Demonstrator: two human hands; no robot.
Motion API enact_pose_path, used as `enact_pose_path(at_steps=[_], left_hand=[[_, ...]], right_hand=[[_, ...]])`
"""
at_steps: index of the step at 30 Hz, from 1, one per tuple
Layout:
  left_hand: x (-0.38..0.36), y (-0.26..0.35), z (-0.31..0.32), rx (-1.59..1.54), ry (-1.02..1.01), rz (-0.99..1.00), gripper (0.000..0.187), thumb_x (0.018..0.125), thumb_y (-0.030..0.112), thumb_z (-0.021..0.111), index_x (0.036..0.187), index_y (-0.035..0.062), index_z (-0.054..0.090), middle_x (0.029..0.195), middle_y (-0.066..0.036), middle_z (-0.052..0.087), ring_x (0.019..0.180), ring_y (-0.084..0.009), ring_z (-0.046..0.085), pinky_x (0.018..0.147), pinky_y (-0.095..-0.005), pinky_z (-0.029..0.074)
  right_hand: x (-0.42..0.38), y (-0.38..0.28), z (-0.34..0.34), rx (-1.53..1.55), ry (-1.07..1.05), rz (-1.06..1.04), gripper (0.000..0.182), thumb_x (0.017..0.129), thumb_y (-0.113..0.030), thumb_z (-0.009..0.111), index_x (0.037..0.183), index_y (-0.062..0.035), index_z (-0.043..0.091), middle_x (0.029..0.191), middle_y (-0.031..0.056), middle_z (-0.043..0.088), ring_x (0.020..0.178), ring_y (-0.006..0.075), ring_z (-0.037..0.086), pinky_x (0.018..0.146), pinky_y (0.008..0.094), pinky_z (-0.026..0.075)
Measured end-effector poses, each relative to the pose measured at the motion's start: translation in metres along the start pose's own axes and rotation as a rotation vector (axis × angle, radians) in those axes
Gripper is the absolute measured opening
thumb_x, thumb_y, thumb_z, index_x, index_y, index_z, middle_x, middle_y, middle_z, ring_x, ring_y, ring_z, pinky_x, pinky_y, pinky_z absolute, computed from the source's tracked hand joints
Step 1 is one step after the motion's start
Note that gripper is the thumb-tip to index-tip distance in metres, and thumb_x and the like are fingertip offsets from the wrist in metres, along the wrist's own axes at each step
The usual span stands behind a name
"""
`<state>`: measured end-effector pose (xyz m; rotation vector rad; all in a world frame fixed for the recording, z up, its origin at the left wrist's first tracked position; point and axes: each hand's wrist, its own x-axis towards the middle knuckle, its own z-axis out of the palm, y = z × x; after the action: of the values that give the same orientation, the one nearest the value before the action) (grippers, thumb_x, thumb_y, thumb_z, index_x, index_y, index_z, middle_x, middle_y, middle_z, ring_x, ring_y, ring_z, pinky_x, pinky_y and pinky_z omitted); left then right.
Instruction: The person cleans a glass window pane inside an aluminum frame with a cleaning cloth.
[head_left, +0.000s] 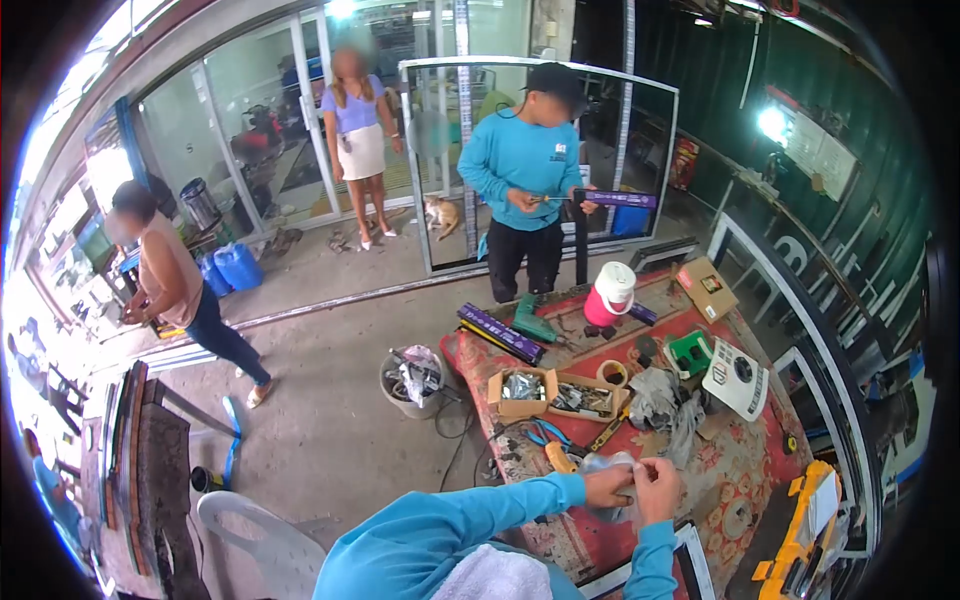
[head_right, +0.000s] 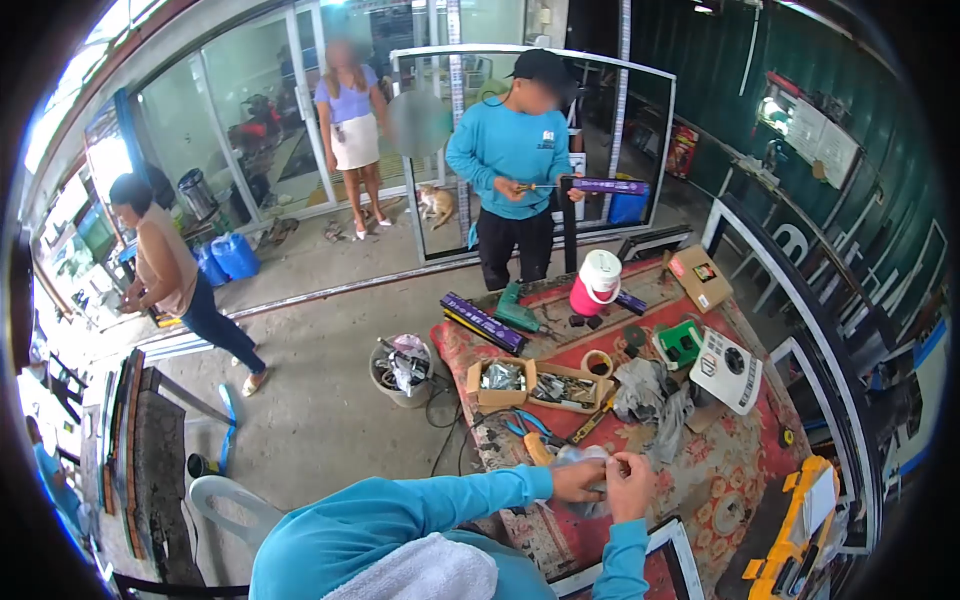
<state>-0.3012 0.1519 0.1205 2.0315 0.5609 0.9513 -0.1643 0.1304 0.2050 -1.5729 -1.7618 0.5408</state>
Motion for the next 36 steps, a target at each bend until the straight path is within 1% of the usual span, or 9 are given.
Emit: enact_pose_path(at_steps=[3, 5, 6, 11, 14, 16, 20, 27, 36], left_hand=[[0.017, 0.025, -0.035, 0.169, -0.032, 0.001, 0.058, 0.070, 0.006, 0.063, 0.124, -0.0044, 0.045, 0.116, -0.028, 0.053, 0.110, -0.0432, 0.051, 0.098, -0.0460, 0.041], [0.025, 0.027, -0.049, 0.475, 0.093, 0.081, 0.052, 0.073, 0.014, 0.064, 0.118, -0.0053, 0.046, 0.109, -0.026, 0.054, 0.102, -0.0424, 0.054, 0.089, -0.0480, 0.043], [0.030, 0.039, -0.062, 0.634, -0.045, -0.038, 0.057, 0.078, 0.025, 0.065, 0.121, -0.0060, 0.044, 0.114, -0.024, 0.053, 0.108, -0.0387, 0.053, 0.092, -0.0446, 0.042], [0.028, 0.049, -0.086, 0.726, 0.113, 0.124, 0.043, 0.084, 0.026, 0.060, 0.112, -0.0048, 0.052, 0.112, -0.021, 0.053, 0.109, -0.0354, 0.052, 0.093, -0.0425, 0.041], [0.014, 0.031, -0.081, 0.607, 0.011, 0.123, 0.034, 0.087, 0.024, 0.057, 0.106, -0.0043, 0.056, 0.109, -0.020, 0.054, 0.106, -0.0347, 0.053, 0.093, -0.0423, 0.041], [0.009, 0.036, -0.084, 0.544, -0.118, 0.032, 0.029, 0.086, 0.021, 0.056, 0.103, -0.0036, 0.058, 0.107, -0.019, 0.055, 0.104, -0.0341, 0.055, 0.092, -0.0429, 0.042], [-0.007, 0.016, -0.065, 0.466, 0.042, 0.115, 0.024, 0.077, 0.011, 0.058, 0.097, -0.0007, 0.063, 0.102, -0.019, 0.058, 0.097, -0.0358, 0.058, 0.084, -0.0448, 0.047], [-0.009, 0.023, -0.057, 0.383, 0.236, 0.058, 0.027, 0.071, 0.005, 0.062, 0.097, 0.0022, 0.066, 0.090, -0.013, 0.062, 0.088, -0.0333, 0.062, 0.078, -0.0420, 0.051], [-0.003, 0.038, -0.043, 0.228, 0.450, 0.233, 0.024, 0.075, 0.002, 0.070, 0.098, 0.0059, 0.070, 0.100, -0.009, 0.066, 0.094, -0.0299, 0.059, 0.082, -0.0410, 0.048]], right_hand=[[0.023, 0.008, 0.003, 0.156, -0.008, -0.023, 0.017, 0.076, -0.008, 0.070, 0.091, -0.0015, 0.065, 0.077, 0.0052, 0.057, 0.068, 0.0179, 0.056, 0.065, 0.0290, 0.047], [0.039, -0.020, -0.003, 0.281, 0.063, -0.051, 0.020, 0.076, -0.008, 0.071, 0.093, -0.0009, 0.064, 0.079, 0.0050, 0.055, 0.066, 0.0167, 0.054, 0.064, 0.0279, 0.046], [0.044, -0.043, -0.009, 0.268, 0.109, -0.109, 0.020, 0.076, -0.007, 0.072, 0.092, -0.0008, 0.064, 0.081, 0.0052, 0.055, 0.067, 0.0160, 0.054, 0.064, 0.0273, 0.046], [0.059, -0.053, -0.007, 0.138, 0.081, -0.170, 0.018, 0.074, -0.006, 0.071, 0.089, -0.0003, 0.062, 0.084, 0.0073, 0.058, 0.066, 0.0171, 0.057, 0.062, 0.0290, 0.047], [0.055, -0.021, 0.012, 0.094, 0.053, -0.097, 0.015, 0.072, -0.007, 0.068, 0.083, 0.0011, 0.061, 0.079, 0.0108, 0.061, 0.065, 0.0207, 0.061, 0.061, 0.0334, 0.049], [0.047, -0.002, 0.023, 0.000, -0.056, -0.026, 0.009, 0.076, -0.005, 0.064, 0.079, 0.0026, 0.060, 0.069, 0.0082, 0.061, 0.066, 0.0123, 0.059, 0.061, 0.0279, 0.048], [0.033, 0.002, 0.039, -0.032, -0.020, -0.041, 0.011, 0.075, -0.008, 0.061, 0.074, 0.0029, 0.059, 0.072, 0.0176, 0.060, 0.066, 0.0290, 0.060, 0.063, 0.0389, 0.047], [0.024, 0.005, 0.035, 0.031, 0.033, 0.006, 0.012, 0.083, -0.008, 0.057, 0.082, 0.0033, 0.058, 0.075, 0.0180, 0.060, 0.069, 0.0302, 0.058, 0.066, 0.0391, 0.045], [0.007, 0.029, 0.012, 0.312, -0.004, 0.190, 0.010, 0.086, -0.008, 0.058, 0.082, 0.0022, 0.058, 0.071, 0.0048, 0.056, 0.066, 0.0111, 0.047, 0.062, 0.0291, 0.041]])
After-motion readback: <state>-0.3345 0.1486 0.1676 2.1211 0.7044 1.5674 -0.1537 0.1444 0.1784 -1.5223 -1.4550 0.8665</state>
